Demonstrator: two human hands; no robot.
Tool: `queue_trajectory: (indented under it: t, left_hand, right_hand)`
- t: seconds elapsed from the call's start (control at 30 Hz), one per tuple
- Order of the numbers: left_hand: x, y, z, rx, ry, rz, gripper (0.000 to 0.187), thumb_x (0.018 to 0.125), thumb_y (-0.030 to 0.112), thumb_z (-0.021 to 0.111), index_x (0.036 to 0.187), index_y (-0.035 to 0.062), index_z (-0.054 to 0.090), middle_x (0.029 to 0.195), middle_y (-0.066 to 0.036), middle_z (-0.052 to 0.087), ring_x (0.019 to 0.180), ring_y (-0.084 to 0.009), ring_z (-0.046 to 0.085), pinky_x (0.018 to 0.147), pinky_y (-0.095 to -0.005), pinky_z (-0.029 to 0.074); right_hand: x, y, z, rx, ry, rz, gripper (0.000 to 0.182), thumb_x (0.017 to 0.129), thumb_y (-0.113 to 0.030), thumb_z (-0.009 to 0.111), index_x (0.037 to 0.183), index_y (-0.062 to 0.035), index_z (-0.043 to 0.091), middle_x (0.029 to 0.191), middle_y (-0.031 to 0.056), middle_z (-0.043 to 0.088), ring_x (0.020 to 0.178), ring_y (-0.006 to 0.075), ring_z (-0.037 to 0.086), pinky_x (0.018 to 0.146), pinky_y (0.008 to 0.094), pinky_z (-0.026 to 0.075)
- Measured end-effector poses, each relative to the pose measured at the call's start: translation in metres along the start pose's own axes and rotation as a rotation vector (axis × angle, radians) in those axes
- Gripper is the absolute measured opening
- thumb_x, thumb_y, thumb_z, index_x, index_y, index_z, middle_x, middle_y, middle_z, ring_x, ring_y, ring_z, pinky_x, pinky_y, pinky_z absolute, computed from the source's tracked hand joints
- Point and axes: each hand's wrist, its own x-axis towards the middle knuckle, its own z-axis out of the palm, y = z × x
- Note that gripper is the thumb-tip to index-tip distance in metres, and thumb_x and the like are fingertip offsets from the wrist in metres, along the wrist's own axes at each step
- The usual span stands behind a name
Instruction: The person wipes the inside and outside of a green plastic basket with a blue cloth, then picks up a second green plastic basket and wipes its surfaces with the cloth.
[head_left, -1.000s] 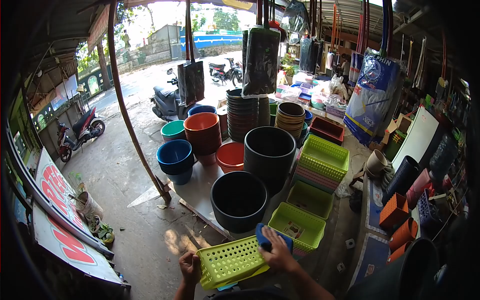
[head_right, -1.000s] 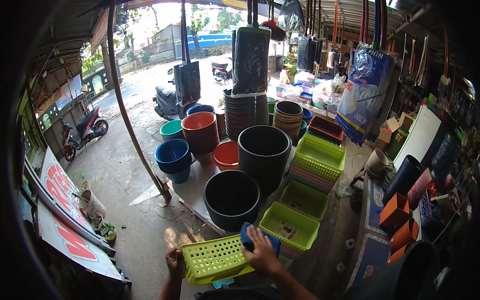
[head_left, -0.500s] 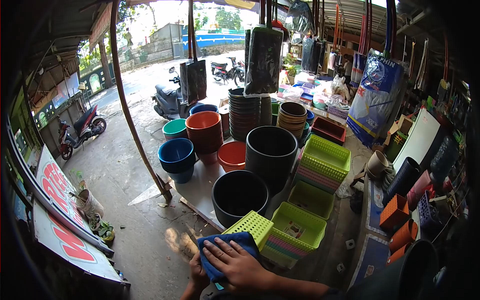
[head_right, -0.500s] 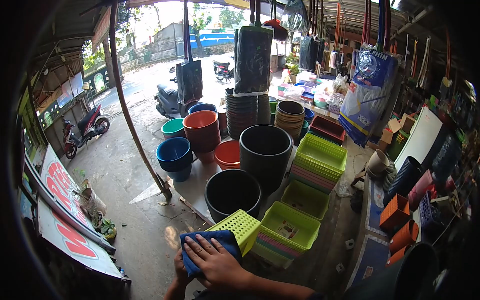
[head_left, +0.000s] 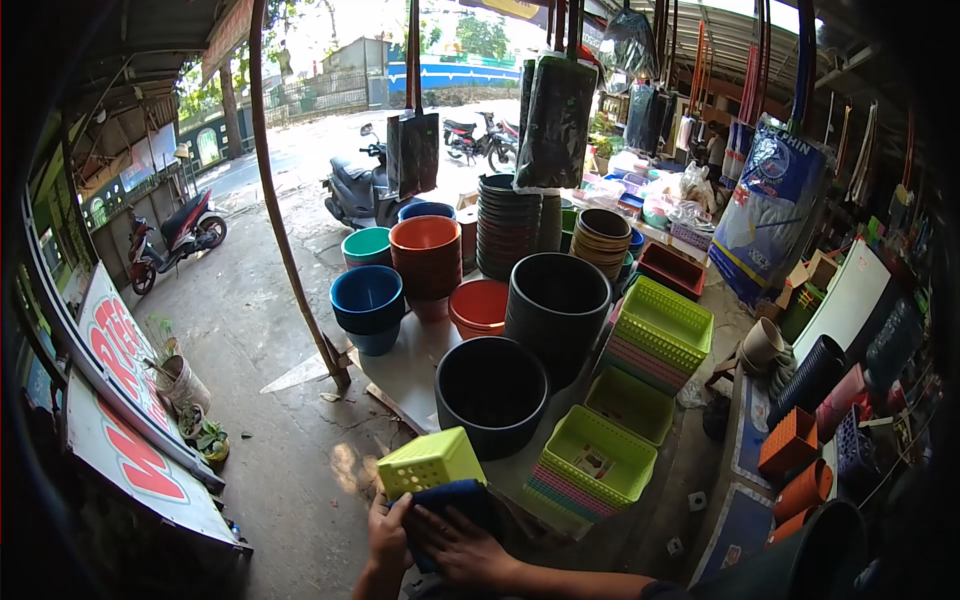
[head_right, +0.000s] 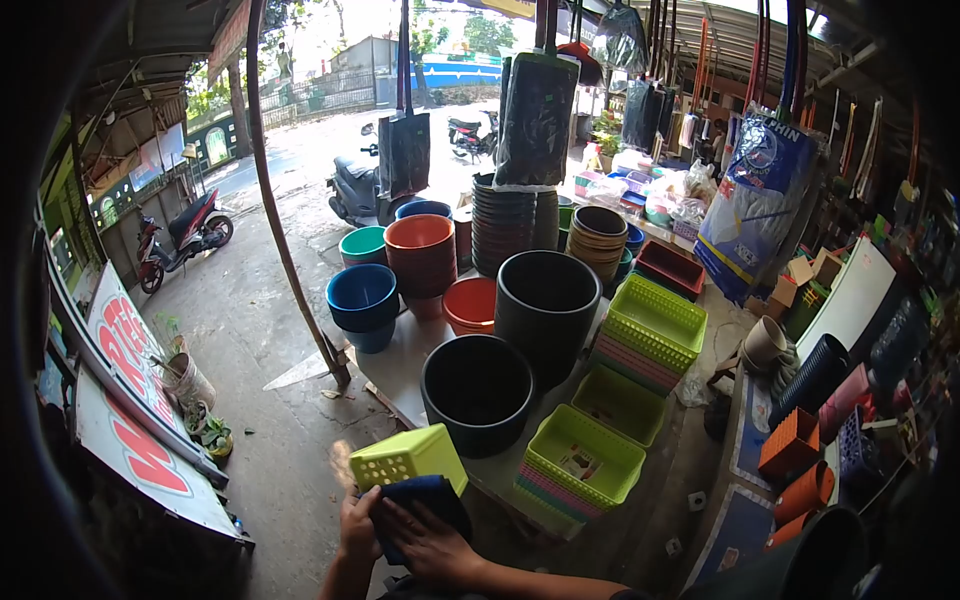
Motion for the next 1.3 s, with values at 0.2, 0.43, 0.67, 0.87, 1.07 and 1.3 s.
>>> queue_trajectory:
  t: [0.2,0.43,0.67,0.87,1.07,1.3]
  left_hand:
    - [0.002,-0.008,-0.014,-0.261,0.071,-0.063,0.032,0.106,0.025,0.043,0.126,0.0005,0.051,0.115,-0.013,0.064,0.101,-0.0241,0.065,0.089,-0.0379,0.053]
    - [0.005,-0.015,-0.026,-0.637,-0.112,-0.339,0.058,0.106,0.038,0.025,0.144,-0.0037,0.037,0.14,-0.024,0.051,0.127,-0.0369,0.053,0.109,-0.0493,0.042]
    - [-0.006,-0.026,-0.036,-0.762,-0.334,-0.438,0.053,0.1,0.027,0.042,0.143,-0.0048,0.04,0.141,-0.027,0.048,0.122,-0.041,0.056,0.099,-0.0537,0.051]
    - [-0.004,-0.037,-0.062,-0.74,-0.373,-0.426,0.048,0.102,0.024,0.038,0.137,-0.0077,0.044,0.134,-0.028,0.054,0.12,-0.0402,0.058,0.098,-0.0537,0.051]
    - [0.006,-0.035,-0.106,-0.437,-0.286,-0.408,0.044,0.1,0.024,0.045,0.131,-0.0068,0.051,0.122,-0.022,0.062,0.106,-0.0337,0.065,0.092,-0.0452,0.055]
    - [0.014,-0.036,-0.105,-0.126,-0.256,-0.484,0.046,0.104,0.034,0.043,0.132,-0.0013,0.053,0.12,-0.016,0.064,0.104,-0.0282,0.065,0.089,-0.0388,0.055]
  right_hand:
    - [-0.012,-0.003,0.01,-0.052,-0.024,0.013,0.075,0.087,-0.034,0.051,0.153,-0.0071,0.031,0.163,0.0087,0.022,0.153,0.0211,0.012,0.121,0.0495,0.0]
    - [-0.025,0.026,0.073,-0.018,0.568,0.096,0.091,0.08,-0.044,0.065,0.151,0.0009,0.03,0.159,0.0261,0.019,0.148,0.046,0.011,0.116,0.0655,0.004]
    - [-0.023,0.048,0.029,0.13,0.787,0.397,0.09,0.092,-0.049,0.056,0.152,0.0061,0.019,0.158,0.0335,0.011,0.147,0.0508,0.005,0.117,0.0634,0.004]
    - [-0.031,0.087,-0.012,0.282,1.071,0.467,0.067,0.103,-0.04,0.043,0.149,0.0063,0.026,0.155,0.0259,0.026,0.145,0.0394,0.025,0.119,0.0498,0.015]
    - [-0.055,0.078,-0.066,1.208,0.699,0.857,0.044,0.104,-0.038,0.049,0.124,0.0003,0.059,0.113,0.0058,0.063,0.107,0.0145,0.056,0.099,0.0304,0.042]
    - [-0.052,0.139,-0.033,1.295,0.652,1.018,0.043,0.102,-0.038,0.053,0.111,0.0015,0.064,0.1,0.0077,0.066,0.091,0.0166,0.06,0.085,0.0313,0.047]
